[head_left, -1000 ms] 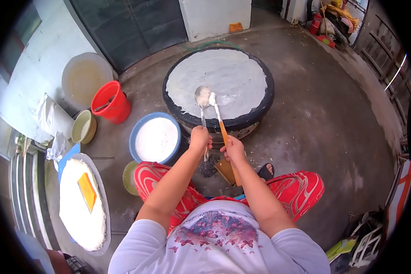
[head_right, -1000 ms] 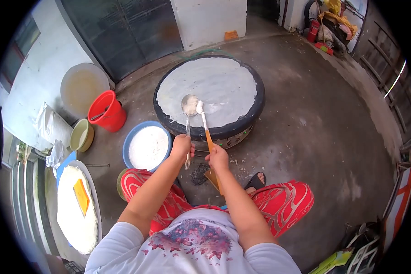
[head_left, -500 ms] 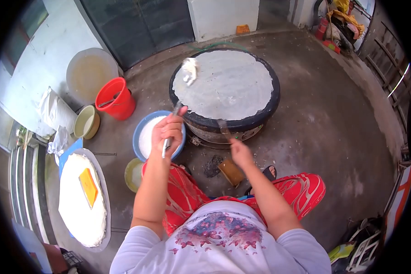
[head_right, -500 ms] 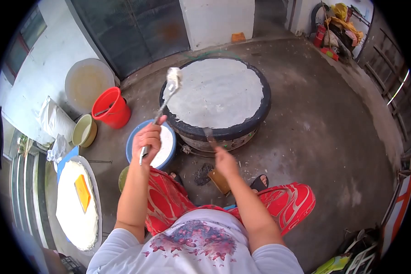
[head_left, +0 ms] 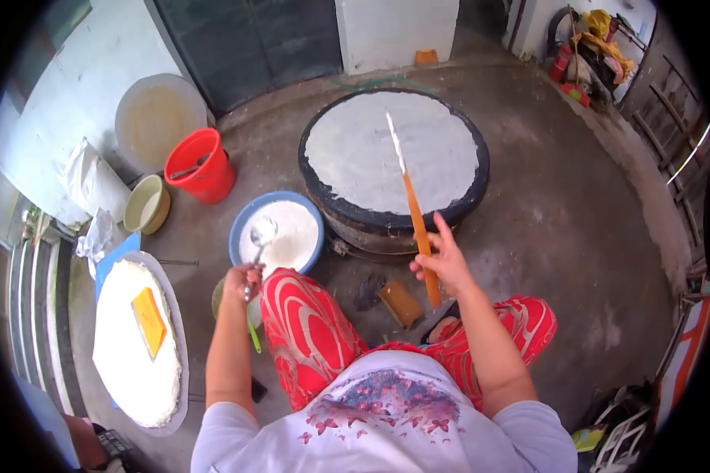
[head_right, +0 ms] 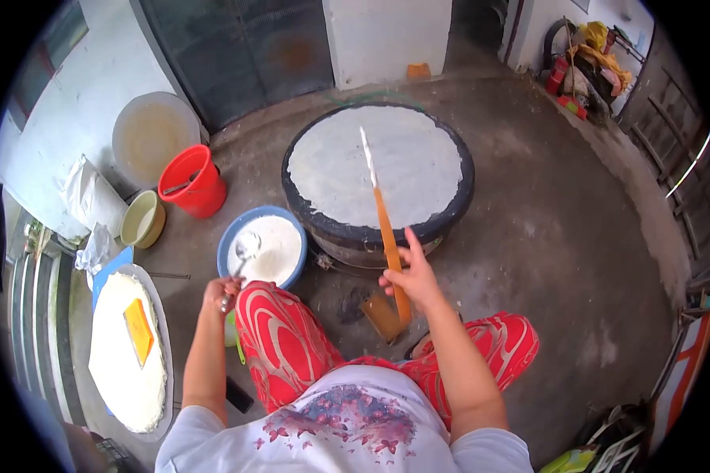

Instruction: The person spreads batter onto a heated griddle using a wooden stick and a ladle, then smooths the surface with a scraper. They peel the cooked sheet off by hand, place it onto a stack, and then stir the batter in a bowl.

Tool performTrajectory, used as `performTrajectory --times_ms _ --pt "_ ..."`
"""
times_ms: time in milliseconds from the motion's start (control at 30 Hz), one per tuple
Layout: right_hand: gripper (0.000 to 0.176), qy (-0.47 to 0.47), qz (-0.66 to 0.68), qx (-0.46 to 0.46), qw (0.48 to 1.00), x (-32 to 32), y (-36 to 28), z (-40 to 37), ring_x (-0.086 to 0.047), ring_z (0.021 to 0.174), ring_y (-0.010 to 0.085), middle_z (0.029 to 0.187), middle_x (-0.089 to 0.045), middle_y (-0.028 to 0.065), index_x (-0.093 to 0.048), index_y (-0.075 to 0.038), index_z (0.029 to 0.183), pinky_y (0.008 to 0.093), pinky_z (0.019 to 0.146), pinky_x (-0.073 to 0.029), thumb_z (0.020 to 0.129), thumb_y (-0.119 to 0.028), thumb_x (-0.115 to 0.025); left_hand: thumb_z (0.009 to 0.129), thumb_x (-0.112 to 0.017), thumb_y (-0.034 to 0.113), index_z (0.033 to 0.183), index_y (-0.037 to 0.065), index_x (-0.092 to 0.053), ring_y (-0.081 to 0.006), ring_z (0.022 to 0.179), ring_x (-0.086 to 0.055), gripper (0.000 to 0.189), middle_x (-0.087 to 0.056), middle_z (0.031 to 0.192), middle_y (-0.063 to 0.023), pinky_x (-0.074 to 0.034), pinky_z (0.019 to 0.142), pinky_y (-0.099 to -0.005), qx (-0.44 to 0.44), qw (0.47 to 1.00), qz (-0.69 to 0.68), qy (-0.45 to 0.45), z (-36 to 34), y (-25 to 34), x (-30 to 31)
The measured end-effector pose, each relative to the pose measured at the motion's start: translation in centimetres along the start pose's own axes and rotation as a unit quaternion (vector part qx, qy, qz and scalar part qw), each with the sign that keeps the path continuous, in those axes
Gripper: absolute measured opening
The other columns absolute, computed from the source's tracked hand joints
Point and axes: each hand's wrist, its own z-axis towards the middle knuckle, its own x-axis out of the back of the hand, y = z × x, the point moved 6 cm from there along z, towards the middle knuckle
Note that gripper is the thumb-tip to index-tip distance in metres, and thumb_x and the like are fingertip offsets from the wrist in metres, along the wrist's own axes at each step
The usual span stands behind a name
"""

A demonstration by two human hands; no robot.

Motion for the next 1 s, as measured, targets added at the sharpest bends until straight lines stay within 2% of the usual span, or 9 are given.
performTrajectory --times_ms 67,100,200,333,367,433,667,800,1000 --pt "0.068 0.008 -0.016 -0.105 0.994 1.3 4.1 0.5 -0.059 0.073 0.0159 0.097 -0.056 0.0096 -0.024 -0.012 0.134 0.0255 0.055 -0.049 0.075 0.009 -0.051 0.087 -0.037 0.013 0.098 -0.009 -0.043 -0.0149 0.047 -0.044 0.026 -0.049 0.072 -0.0094 -0.043 0.043 -0.0254 -0.047 0.998 0.022 0.035 4.5 -0.2 5.1" --pt "0.071 -0.018 -0.091 -0.125 0.988 1.9 5.3 1.0 -0.058 0.067 0.0156 0.111 -0.051 0.0115 -0.018 -0.009 0.135 0.0240 0.052 -0.048 0.075 0.009 -0.051 0.086 -0.038 0.014 0.097 -0.007 -0.045 -0.0182 0.052 -0.047 0.025 -0.051 0.075 -0.0114 -0.046 0.049 -0.0301 -0.060 0.994 0.052 0.068 4.1 -1.5 5.0" --pt "0.070 -0.015 -0.002 -0.034 0.999 1.6 3.1 1.0 -0.058 0.065 0.0159 0.113 -0.050 0.0108 -0.017 -0.009 0.136 0.0246 0.051 -0.048 0.077 0.008 -0.051 0.085 -0.040 0.015 0.096 -0.005 -0.048 -0.0223 0.062 -0.051 0.024 -0.054 0.082 -0.0135 -0.048 0.058 -0.0358 -0.068 0.987 0.103 0.100 4.1 -3.3 5.2" --pt "0.067 0.003 0.064 -0.079 0.995 1.2 0.9 -0.1 -0.056 0.058 0.0139 0.106 -0.053 0.0116 -0.021 -0.010 0.135 0.0259 0.047 -0.047 0.077 0.008 -0.049 0.083 -0.043 0.018 0.101 -0.001 -0.050 -0.0258 0.081 -0.054 0.027 -0.055 0.094 -0.0139 -0.048 0.068 -0.0400 -0.059 0.974 0.188 0.108 5.4 -1.7 8.1" --pt "0.061 0.005 0.036 -0.090 0.995 2.4 2.8 0.6 -0.051 0.051 0.0097 0.094 -0.056 0.0081 -0.026 -0.008 0.132 0.0231 0.042 -0.044 0.078 0.006 -0.050 0.081 -0.046 0.021 0.110 0.002 -0.048 -0.0274 0.107 -0.045 0.035 -0.051 0.111 -0.0126 -0.042 0.081 -0.0415 -0.184 0.921 0.223 0.262 6.3 1.6 11.0" --pt "0.057 0.039 -0.008 -0.102 0.994 3.2 4.6 1.2 -0.049 0.049 0.0087 0.088 -0.056 0.0063 -0.030 -0.007 0.130 0.0219 0.040 -0.041 0.078 0.004 -0.051 0.080 -0.049 0.021 0.117 0.004 -0.046 -0.0279 0.115 -0.037 0.040 -0.046 0.119 -0.0098 -0.036 0.088 -0.0432 -0.229 0.913 0.216 0.259 0.3 2.4 2.3" --pt "0.048 0.035 -0.052 -0.110 0.992 2.0 4.3 4.2 -0.044 0.044 0.0069 0.081 -0.056 0.0036 -0.036 -0.005 0.126 0.0203 0.036 -0.037 0.080 0.001 -0.050 0.076 -0.057 0.014 0.115 0.000 -0.046 -0.0268 0.114 -0.036 0.042 -0.042 0.118 -0.0105 -0.034 0.092 -0.0408 -0.339 0.935 0.102 -0.033 -6.2 -0.1 -18.7" --pt "0.047 0.041 -0.071 -0.122 0.989 1.7 4.4 6.8 -0.044 0.044 0.0069 0.083 -0.056 0.0037 -0.037 -0.004 0.125 0.0202 0.036 -0.037 0.081 0.000 -0.050 0.078 -0.050 0.011 0.103 0.004 -0.053 -0.0176 0.089 -0.045 0.026 -0.050 0.101 -0.0050 -0.041 0.078 -0.0360 -0.298 0.948 0.091 -0.069 -3.7 -3.5 -22.8" --pt "0.047 0.036 -0.115 -0.140 0.983 1.9 5.2 10.5 -0.045 0.045 0.0079 0.086 -0.056 0.0047 -0.037 -0.006 0.126 0.0213 0.038 -0.038 0.081 0.000 -0.048 0.079 -0.053 0.012 0.099 0.002 -0.055 -0.0163 0.084 -0.048 0.023 -0.050 0.093 -0.0052 -0.045 0.071 -0.0321 -0.137 0.981 0.134 -0.005 1.0 -7.4 -21.2"
